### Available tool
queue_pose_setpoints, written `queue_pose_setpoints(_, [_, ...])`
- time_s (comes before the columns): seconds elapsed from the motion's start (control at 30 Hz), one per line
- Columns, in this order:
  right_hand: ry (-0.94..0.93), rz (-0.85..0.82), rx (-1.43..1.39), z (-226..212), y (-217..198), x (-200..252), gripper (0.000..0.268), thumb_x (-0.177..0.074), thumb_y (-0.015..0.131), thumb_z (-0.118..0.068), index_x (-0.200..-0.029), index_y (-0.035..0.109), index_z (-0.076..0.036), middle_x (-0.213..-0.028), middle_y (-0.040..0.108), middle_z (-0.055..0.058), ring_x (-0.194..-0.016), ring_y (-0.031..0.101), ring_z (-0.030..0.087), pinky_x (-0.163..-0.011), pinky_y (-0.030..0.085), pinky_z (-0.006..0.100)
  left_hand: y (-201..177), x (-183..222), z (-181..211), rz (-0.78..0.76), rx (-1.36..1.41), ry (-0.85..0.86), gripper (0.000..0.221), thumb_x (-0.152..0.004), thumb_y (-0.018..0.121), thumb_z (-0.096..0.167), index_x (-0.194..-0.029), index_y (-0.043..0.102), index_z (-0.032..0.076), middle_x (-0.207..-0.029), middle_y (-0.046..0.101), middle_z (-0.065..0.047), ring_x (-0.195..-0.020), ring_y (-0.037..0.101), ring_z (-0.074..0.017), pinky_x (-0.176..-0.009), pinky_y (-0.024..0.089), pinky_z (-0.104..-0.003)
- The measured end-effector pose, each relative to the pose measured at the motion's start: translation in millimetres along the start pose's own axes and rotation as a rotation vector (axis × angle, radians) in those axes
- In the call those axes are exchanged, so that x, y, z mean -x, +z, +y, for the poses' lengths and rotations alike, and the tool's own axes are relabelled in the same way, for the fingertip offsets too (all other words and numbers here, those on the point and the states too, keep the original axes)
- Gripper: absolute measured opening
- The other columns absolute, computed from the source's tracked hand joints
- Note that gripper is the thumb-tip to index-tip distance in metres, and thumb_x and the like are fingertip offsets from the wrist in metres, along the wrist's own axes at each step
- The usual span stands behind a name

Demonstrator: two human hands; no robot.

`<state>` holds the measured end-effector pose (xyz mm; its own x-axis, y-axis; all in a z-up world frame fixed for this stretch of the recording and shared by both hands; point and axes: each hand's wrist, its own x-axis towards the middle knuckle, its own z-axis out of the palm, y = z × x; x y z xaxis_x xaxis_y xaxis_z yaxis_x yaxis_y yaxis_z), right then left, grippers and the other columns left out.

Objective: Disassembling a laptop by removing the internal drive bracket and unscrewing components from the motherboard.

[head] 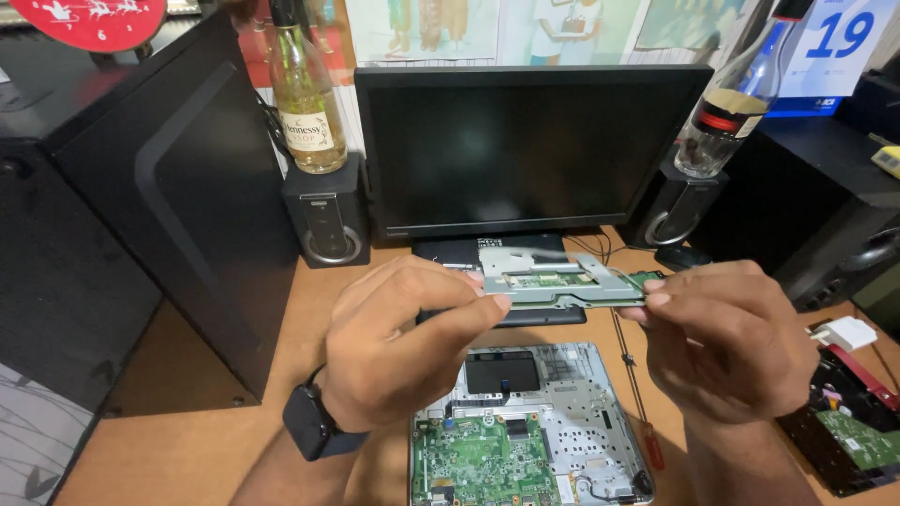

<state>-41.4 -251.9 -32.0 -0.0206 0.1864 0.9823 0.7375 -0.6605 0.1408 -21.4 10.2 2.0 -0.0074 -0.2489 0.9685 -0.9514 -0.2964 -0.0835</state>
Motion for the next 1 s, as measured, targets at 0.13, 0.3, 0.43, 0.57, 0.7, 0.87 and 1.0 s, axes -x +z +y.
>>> queue_pose_setpoints(0.13, [0.008,-0.031,0.005,1.0,-1.0,-0.1,0.028,-0.086,0.085,-0.006,-0.098,0.062,0.003,-0.084,0.067,0.015,-0.075,0.066,0.024,-0.069,0.054,0.035,-1.8,5.4,-4.3,-0.057,0.004,-0.004,0.016,-0.099,0.068,-0.007,-0.104,0.073,0.007,-0.096,0.067,-0.009,-0.083,0.071,-0.0250,-0.070,0.061,-0.037])
queue_pose_setpoints(0.3, [-0.048,0.004,-0.020,7.0,4.0,0.8,0.020,-0.088,0.083,0.002,-0.092,0.064,-0.002,-0.085,0.066,0.014,-0.071,0.064,0.020,-0.064,0.054,0.030,3.8,3.5,-3.3,0.010,-0.033,0.002,0.016,-0.095,0.070,-0.008,-0.093,0.074,0.007,-0.092,0.067,-0.008,-0.085,0.075,-0.0251,-0.069,0.062,-0.034])
queue_pose_setpoints(0.43, [0.002,0.018,-0.018,5.5,2.3,1.4,0.023,-0.086,0.085,0.001,-0.092,0.063,-0.001,-0.085,0.066,0.015,-0.071,0.065,0.021,-0.069,0.053,0.033,2.5,8.0,-5.9,-0.026,-0.032,0.024,0.014,-0.096,0.070,-0.006,-0.096,0.075,0.006,-0.092,0.069,-0.009,-0.085,0.077,-0.0264,-0.067,0.063,-0.036])
queue_pose_setpoints(0.57, [-0.036,-0.019,-0.016,5.8,1.7,-3.1,0.025,-0.087,0.085,-0.001,-0.095,0.061,0.002,-0.085,0.066,0.015,-0.072,0.064,0.022,-0.066,0.052,0.034,2.6,9.9,-7.3,-0.039,-0.087,0.000,0.025,-0.096,0.070,-0.012,-0.103,0.074,0.012,-0.099,0.068,-0.006,-0.085,0.073,-0.0203,-0.070,0.063,-0.033])
queue_pose_setpoints(0.7, [0.004,-0.021,-0.046,2.0,3.4,-5.1,0.020,-0.084,0.084,0.008,-0.085,0.064,0.002,-0.079,0.064,0.015,-0.071,0.062,0.023,-0.065,0.052,0.032,4.6,8.6,-8.8,-0.037,-0.050,0.024,0.023,-0.095,0.066,-0.016,-0.099,0.073,0.006,-0.097,0.069,-0.009,-0.092,0.076,-0.0248,-0.074,0.066,-0.035])
queue_pose_setpoints(0.87, [0.016,-0.064,-0.013,0.6,-0.9,-3.8,0.024,-0.085,0.086,0.003,-0.090,0.062,0.001,-0.085,0.066,0.015,-0.074,0.064,0.022,-0.069,0.052,0.033,2.9,8.8,-7.7,-0.043,-0.061,0.025,0.025,-0.096,0.063,-0.016,-0.100,0.072,0.007,-0.098,0.068,-0.007,-0.090,0.076,-0.0242,-0.073,0.065,-0.035])
queue_pose_setpoints(1.0, [0.011,-0.284,-0.087,8.5,-17.2,-9.8,0.026,-0.091,0.078,0.004,-0.108,0.059,0.003,-0.094,0.064,0.017,-0.067,0.062,0.019,-0.066,0.056,0.034,2.8,7.1,-4.9,-0.026,-0.061,-0.007,0.022,-0.095,0.071,-0.014,-0.100,0.073,0.007,-0.100,0.069,-0.010,-0.086,0.074,-0.0235,-0.069,0.063,-0.035])
